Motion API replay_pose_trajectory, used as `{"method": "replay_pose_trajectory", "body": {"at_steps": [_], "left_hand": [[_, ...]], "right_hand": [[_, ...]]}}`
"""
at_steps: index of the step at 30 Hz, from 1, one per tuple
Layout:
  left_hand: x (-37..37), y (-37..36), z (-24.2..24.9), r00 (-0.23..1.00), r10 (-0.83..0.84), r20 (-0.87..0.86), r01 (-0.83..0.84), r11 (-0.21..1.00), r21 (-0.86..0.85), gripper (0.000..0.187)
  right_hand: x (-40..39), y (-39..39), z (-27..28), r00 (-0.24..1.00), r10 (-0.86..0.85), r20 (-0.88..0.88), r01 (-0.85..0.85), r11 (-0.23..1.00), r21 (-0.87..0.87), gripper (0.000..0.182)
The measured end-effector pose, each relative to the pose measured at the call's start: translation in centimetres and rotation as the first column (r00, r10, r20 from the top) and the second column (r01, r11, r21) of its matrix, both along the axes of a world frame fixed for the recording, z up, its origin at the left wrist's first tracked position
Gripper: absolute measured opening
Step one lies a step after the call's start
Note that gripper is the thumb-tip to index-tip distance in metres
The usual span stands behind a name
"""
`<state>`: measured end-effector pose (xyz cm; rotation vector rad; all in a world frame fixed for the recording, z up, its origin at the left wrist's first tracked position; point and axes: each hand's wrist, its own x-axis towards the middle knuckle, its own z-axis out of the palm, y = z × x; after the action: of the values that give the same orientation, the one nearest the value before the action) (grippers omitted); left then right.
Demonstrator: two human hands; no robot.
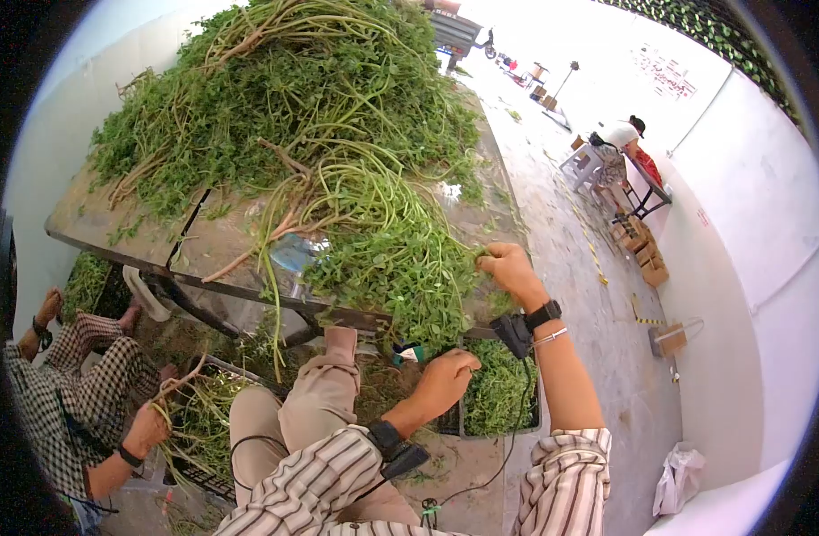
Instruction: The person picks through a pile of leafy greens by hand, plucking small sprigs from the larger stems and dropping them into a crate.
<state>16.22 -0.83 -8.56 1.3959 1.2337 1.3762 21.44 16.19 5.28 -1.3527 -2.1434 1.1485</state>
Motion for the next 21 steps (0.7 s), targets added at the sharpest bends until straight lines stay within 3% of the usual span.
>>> {"method": "replay_pose_trajectory", "body": {"at_steps": [2, 4, 7, 13, 20, 21], "left_hand": [[0.1, 0.0, 0.1, 1.0, -0.002, -0.003, 0.002, 1.0, 0.007, 0.021], [0.0, 0.0, 0.2, 1.0, 0.002, -0.007, -0.002, 1.0, 0.013, 0.02], [-0.2, -0.1, 0.4, 1.0, 0.002, 0.004, -0.002, 1.0, -0.012, 0.021], [-0.6, -0.1, 0.2, 1.0, -0.006, -0.017, 0.005, 0.999, -0.044, 0.022], [-0.4, 0.0, 0.2, 1.0, -0.021, 0.015, 0.022, 0.999, -0.037, 0.021], [-0.5, -0.1, 0.3, 0.999, -0.029, 0.013, 0.029, 0.998, -0.05, 0.021]], "right_hand": [[0.7, 1.3, -0.8, 1.0, -0.009, -0.012, 0.01, 0.999, 0.035, 0.013], [1.0, 2.5, -1.6, 0.984, 0.002, 0.175, -0.042, 0.974, 0.223, 0.018], [0.5, 2.6, -2.3, 0.983, -0.011, 0.183, -0.056, 0.932, 0.359, 0.024], [0.1, 3.7, -3.9, 0.971, -0.066, 0.228, -0.037, 0.907, 0.42, 0.032], [0.2, 3.4, -4.3, 0.99, -0.072, 0.121, 0.005, 0.877, 0.48, 0.027], [0.3, 2.7, -3.7, 0.996, -0.083, 0.035, 0.053, 0.855, 0.516, 0.023]]}}
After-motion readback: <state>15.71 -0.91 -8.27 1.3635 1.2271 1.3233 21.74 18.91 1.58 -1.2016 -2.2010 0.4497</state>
